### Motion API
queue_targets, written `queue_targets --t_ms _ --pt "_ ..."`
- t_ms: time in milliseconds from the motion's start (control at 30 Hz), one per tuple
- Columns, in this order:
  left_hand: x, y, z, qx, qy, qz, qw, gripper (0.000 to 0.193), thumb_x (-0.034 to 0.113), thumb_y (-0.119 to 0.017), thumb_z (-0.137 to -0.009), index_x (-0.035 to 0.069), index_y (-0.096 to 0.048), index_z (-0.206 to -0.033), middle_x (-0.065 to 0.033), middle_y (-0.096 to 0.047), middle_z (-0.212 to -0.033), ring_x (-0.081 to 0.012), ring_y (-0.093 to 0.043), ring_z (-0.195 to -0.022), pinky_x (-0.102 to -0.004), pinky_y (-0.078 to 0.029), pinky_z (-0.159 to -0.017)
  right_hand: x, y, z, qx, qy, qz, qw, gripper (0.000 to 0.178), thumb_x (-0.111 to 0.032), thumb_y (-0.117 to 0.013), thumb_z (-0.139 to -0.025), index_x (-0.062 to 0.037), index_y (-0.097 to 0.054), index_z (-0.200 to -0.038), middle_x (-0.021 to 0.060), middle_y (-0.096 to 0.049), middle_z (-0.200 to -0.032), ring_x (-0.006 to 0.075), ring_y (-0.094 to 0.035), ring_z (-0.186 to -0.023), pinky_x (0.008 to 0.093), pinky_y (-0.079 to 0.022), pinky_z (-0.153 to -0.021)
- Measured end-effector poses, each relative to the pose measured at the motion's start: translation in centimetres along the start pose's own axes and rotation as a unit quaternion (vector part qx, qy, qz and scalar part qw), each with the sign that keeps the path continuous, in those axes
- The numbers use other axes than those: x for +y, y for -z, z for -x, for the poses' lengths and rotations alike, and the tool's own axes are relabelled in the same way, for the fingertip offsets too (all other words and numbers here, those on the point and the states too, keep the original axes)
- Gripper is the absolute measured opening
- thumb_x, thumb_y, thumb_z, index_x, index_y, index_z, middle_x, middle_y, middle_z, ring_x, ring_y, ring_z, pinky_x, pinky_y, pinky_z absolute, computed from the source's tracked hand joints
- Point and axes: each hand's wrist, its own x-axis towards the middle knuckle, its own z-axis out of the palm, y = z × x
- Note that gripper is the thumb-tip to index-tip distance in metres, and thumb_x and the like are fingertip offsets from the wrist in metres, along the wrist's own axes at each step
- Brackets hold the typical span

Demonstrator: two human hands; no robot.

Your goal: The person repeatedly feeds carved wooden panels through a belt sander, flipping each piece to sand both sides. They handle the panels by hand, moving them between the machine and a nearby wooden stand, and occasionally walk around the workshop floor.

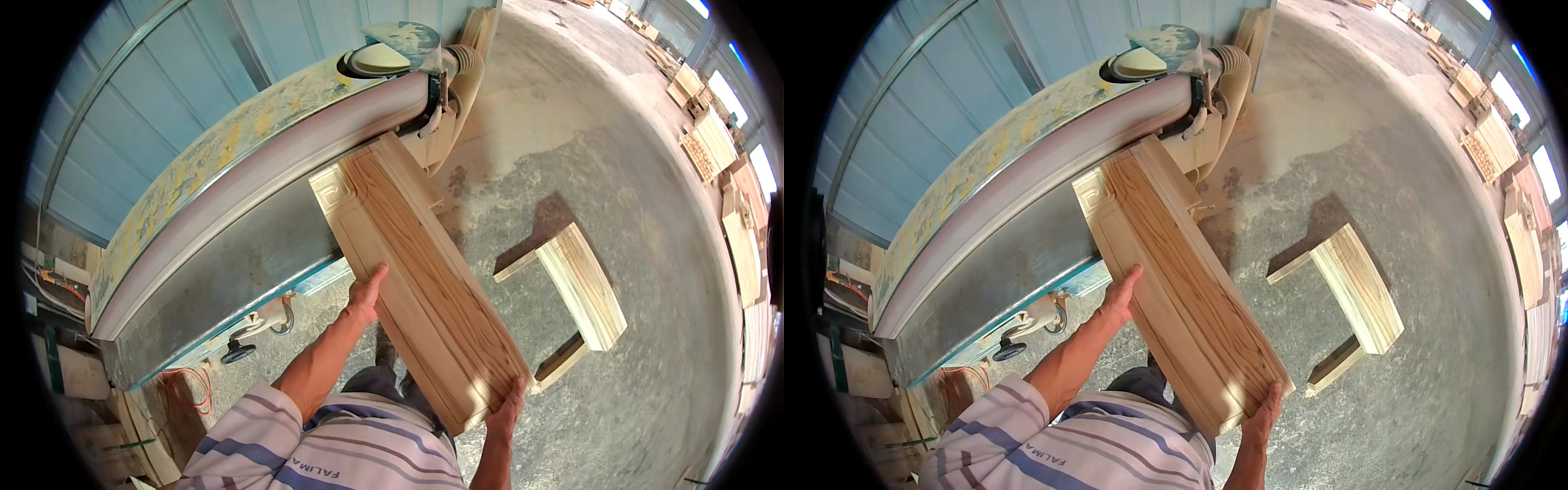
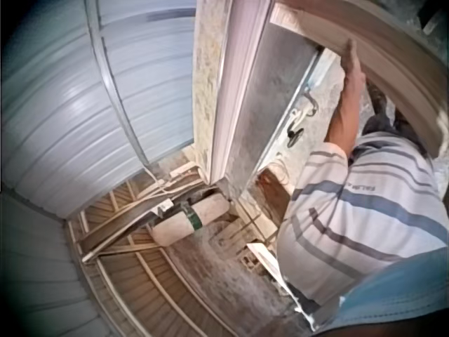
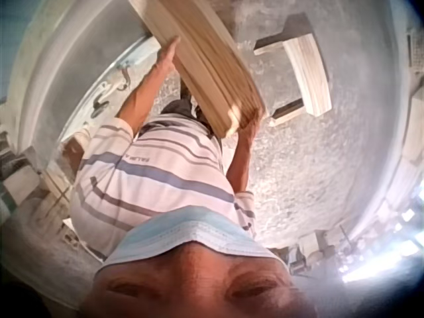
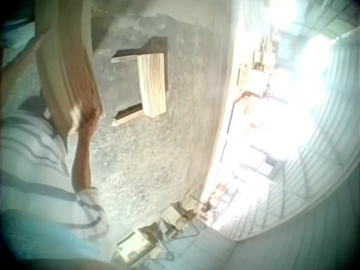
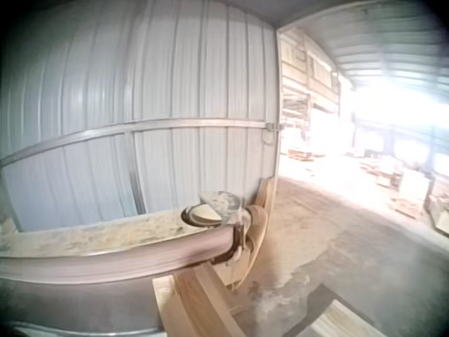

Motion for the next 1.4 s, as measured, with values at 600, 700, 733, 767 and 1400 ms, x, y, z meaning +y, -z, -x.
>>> queue_targets --t_ms 600,700,733,767,1400 --pt "3.6 -0.5 -1.1 0.023 0.017 0.007 1.0 0.065 0.032 -0.076 -0.07 0.001 -0.047 -0.12 -0.0114 -0.055 -0.114 -0.026 -0.054 -0.103 -0.0429 -0.048 -0.084 0.4 -4.1 -0.7 0.018 -0.029 -0.023 0.999 0.057 -0.041 -0.057 -0.085 -0.001 -0.044 -0.123 0.0119 -0.054 -0.114 0.0235 -0.057 -0.101 0.0363 -0.05 -0.083" --pt "3.6 -0.2 -1.4 0.015 0.021 0.011 1.0 0.064 0.031 -0.076 -0.071 0.001 -0.047 -0.12 -0.0112 -0.055 -0.115 -0.0257 -0.054 -0.104 -0.0422 -0.048 -0.085 0.3 -4.4 -0.7 0.021 -0.033 -0.018 0.999 0.056 -0.041 -0.056 -0.085 -0.0013 -0.044 -0.123 0.0119 -0.055 -0.114 0.0235 -0.057 -0.101 0.0366 -0.05 -0.084" --pt "3.3 0.1 -1.7 0.013 0.018 0.014 1.0 0.063 0.031 -0.076 -0.072 0.001 -0.047 -0.12 -0.0111 -0.055 -0.115 -0.0256 -0.054 -0.104 -0.042 -0.048 -0.085 0.4 -4.2 -0.8 0.019 -0.033 -0.016 0.999 0.056 -0.042 -0.056 -0.086 -0.0022 -0.044 -0.123 0.0116 -0.055 -0.113 0.0236 -0.057 -0.101 0.0371 -0.049 -0.085" --pt "3.1 0.3 -1.8 0.012 0.015 0.018 1.0 0.063 0.031 -0.075 -0.072 0.001 -0.047 -0.12 -0.011 -0.055 -0.115 -0.0255 -0.054 -0.104 -0.0418 -0.048 -0.086 0.6 -4.0 -0.9 0.017 -0.032 -0.013 0.999 0.055 -0.042 -0.055 -0.086 -0.0031 -0.043 -0.123 0.0112 -0.056 -0.113 0.0238 -0.057 -0.102 0.0375 -0.048 -0.087" --pt "2.4 2.1 -4.1 -0.112 0.025 0.027 0.993 0.067 0.038 -0.065 -0.079 0.007 -0.038 -0.131 -0.0085 -0.047 -0.127 -0.0276 -0.047 -0.113 -0.0447 -0.04 -0.094 1.6 -2.8 -1.5 0.088 -0.021 0.019 0.996 0.046 -0.037 -0.063 -0.082 -0.0028 -0.054 -0.112 0.0067 -0.058 -0.101 0.0179 -0.057 -0.088 0.0343 -0.05 -0.077"
